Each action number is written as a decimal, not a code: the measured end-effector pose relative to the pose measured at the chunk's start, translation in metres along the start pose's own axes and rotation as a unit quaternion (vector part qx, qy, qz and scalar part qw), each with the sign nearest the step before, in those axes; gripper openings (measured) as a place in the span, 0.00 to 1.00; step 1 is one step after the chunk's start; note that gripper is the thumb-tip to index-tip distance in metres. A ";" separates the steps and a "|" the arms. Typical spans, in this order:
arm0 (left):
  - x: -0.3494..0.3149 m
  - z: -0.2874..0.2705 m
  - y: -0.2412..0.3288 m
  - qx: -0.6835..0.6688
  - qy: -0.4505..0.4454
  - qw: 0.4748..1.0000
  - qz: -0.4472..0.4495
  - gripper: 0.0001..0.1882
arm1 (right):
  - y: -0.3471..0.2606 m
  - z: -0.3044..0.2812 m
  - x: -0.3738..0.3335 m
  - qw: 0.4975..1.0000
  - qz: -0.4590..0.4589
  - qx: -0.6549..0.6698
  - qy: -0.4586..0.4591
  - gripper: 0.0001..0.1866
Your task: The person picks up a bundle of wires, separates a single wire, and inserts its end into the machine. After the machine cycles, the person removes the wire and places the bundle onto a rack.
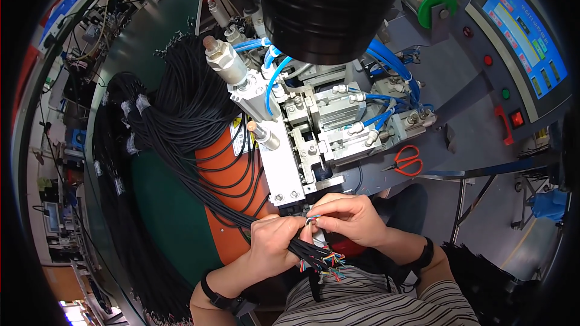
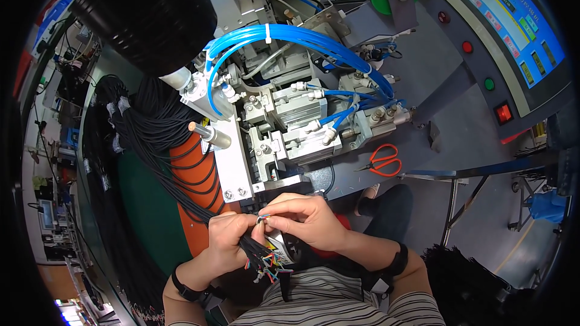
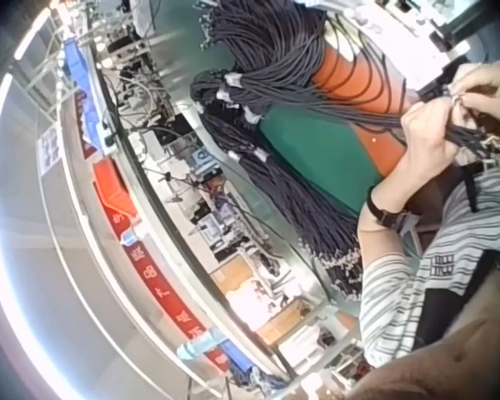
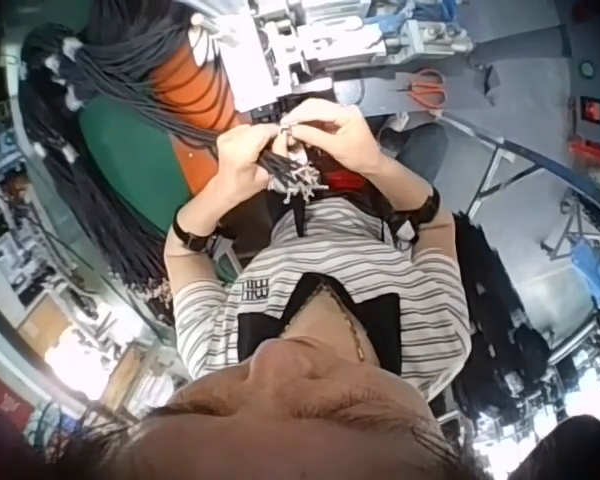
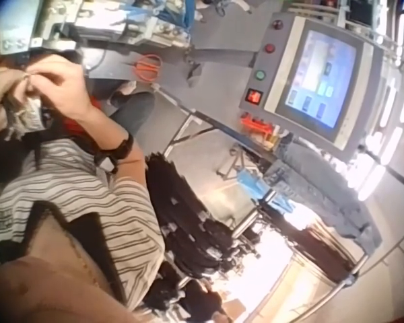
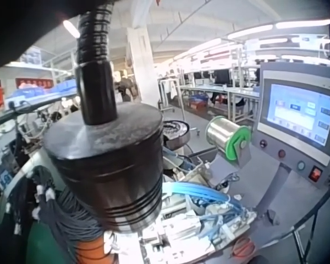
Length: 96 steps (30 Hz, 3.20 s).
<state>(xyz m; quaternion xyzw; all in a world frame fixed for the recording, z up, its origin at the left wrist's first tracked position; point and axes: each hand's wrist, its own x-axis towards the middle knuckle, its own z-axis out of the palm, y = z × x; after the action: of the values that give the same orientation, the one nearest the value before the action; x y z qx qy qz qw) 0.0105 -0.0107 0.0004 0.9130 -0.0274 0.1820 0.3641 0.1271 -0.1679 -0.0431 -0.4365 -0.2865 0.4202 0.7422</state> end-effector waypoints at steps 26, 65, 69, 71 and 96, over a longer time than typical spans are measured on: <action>0.004 -0.012 -0.004 0.032 -0.134 0.990 0.034 0.11 | -0.011 -0.014 0.007 0.946 -0.083 -0.310 -0.038 0.05; 0.005 -0.008 0.014 0.289 -0.203 0.932 0.077 0.25 | -0.003 0.000 0.007 0.764 -0.191 -0.614 0.046 0.05; 0.008 -0.010 0.016 0.281 -0.205 0.936 0.047 0.26 | -0.003 -0.005 0.012 0.820 -0.121 -0.559 0.016 0.05; 0.007 -0.011 0.013 0.283 -0.201 0.938 0.027 0.26 | 0.004 -0.010 0.015 0.905 -0.066 -0.418 0.037 0.04; -0.027 -0.107 -0.051 -0.647 0.300 0.677 -0.183 0.19 | -0.015 0.018 -0.014 0.921 -0.053 -0.381 0.069 0.02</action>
<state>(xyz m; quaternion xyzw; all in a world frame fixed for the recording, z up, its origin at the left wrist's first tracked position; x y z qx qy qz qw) -0.0385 0.0969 0.0289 0.3330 0.1404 0.3124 0.8785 0.1113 -0.1769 -0.0224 -0.6982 -0.3960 0.2084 0.5589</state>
